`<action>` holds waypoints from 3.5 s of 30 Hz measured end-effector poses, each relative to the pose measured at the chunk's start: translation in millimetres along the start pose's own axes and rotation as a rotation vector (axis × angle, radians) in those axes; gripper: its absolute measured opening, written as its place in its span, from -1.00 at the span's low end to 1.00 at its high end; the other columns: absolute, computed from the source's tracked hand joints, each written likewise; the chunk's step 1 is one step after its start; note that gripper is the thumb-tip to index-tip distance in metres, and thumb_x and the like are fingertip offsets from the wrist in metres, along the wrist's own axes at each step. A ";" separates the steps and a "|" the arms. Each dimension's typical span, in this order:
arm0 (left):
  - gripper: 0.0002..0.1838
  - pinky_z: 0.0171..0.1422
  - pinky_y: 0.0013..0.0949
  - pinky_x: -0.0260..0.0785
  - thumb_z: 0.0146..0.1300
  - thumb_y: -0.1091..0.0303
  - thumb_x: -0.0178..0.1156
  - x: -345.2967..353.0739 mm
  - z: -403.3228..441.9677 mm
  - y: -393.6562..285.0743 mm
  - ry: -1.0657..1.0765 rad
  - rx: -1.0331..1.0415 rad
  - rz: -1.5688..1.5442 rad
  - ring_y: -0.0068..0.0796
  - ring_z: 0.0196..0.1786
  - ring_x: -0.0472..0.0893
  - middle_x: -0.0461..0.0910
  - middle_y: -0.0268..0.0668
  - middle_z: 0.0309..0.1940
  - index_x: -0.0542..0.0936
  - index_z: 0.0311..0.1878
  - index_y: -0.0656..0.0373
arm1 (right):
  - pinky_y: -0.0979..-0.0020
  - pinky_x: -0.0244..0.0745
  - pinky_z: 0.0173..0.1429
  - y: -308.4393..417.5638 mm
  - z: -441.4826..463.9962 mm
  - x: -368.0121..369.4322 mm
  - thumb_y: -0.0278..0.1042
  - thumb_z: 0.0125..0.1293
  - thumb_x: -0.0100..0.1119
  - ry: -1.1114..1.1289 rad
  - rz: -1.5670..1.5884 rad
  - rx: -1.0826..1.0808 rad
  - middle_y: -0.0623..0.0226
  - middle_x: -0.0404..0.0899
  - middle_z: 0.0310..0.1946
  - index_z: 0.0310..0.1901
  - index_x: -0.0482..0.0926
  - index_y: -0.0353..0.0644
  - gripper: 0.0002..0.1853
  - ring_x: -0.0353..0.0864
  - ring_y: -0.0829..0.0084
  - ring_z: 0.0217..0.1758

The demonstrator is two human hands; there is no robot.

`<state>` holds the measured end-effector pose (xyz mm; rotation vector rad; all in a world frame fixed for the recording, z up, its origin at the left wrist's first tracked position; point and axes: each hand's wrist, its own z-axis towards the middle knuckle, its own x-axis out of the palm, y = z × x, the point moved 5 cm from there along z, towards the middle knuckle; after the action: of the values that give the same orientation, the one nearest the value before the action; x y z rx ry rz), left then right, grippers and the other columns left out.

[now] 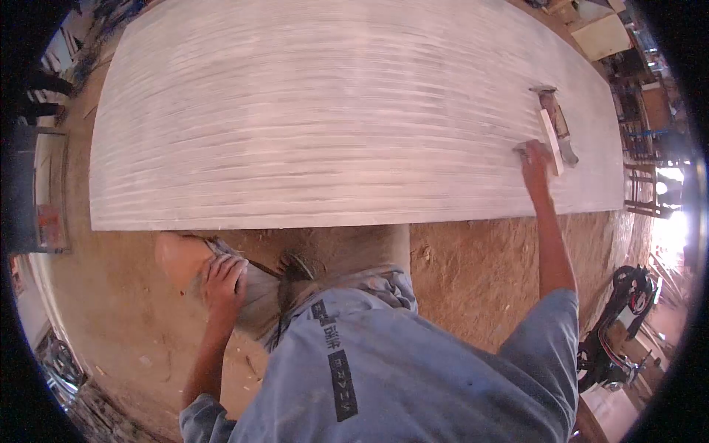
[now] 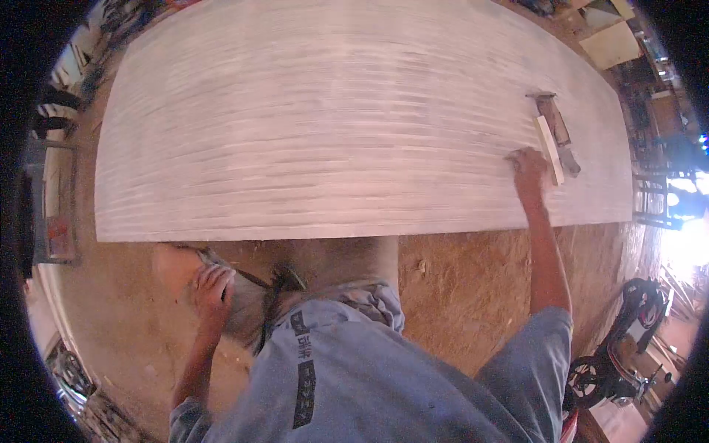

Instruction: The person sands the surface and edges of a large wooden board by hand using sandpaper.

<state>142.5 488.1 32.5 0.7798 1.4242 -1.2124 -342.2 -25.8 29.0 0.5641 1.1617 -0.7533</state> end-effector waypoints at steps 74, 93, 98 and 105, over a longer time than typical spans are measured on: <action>-0.82 0.42 -0.04 0.20 0.23 0.35 0.21 3.4 0.1 -3.2 0.073 -0.040 0.029 -0.24 0.14 0.53 0.65 -0.30 -0.07 0.66 -0.14 0.15 | 0.03 0.30 -0.02 0.7 17.4 -12.5 -0.31 0.18 0.16 -0.179 -0.140 -0.093 0.25 0.58 -0.23 -0.24 0.64 -0.07 -0.86 0.52 0.14 -0.06; -0.82 0.38 -0.05 0.22 0.18 0.37 0.24 2.5 -2.8 -2.6 0.045 -0.054 -0.014 -0.22 0.13 0.53 0.64 -0.29 -0.08 0.66 -0.16 0.16 | -0.02 0.09 0.33 46.8 47.4 65.5 -0.39 0.15 0.20 -0.128 0.025 -0.157 0.27 0.58 -0.01 -0.17 0.69 0.02 -0.79 0.43 0.16 0.22; -0.82 0.38 -0.05 0.22 0.18 0.38 0.24 1.3 -0.5 -1.1 0.042 -0.044 0.020 -0.23 0.12 0.54 0.65 -0.29 -0.08 0.66 -0.16 0.17 | 0.09 0.26 0.22 -12.9 42.2 1.8 -0.41 0.16 0.20 0.091 -0.219 0.199 0.16 0.59 -0.02 -0.12 0.65 -0.10 -0.77 0.45 0.09 0.17; -0.80 0.37 -0.05 0.25 0.17 0.37 0.24 0.7 0.2 -2.5 0.043 -0.019 0.052 -0.25 0.12 0.55 0.65 -0.30 -0.09 0.67 -0.14 0.14 | 0.02 0.30 0.27 296.6 93.9 52.8 -0.48 0.22 0.06 -0.034 0.299 -0.282 0.19 0.60 -0.18 -0.23 0.65 -0.10 -0.83 0.52 0.13 0.08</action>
<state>140.1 487.1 32.5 0.8297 1.4397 -1.1473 -45.6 80.7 12.2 0.4715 1.0985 -0.3350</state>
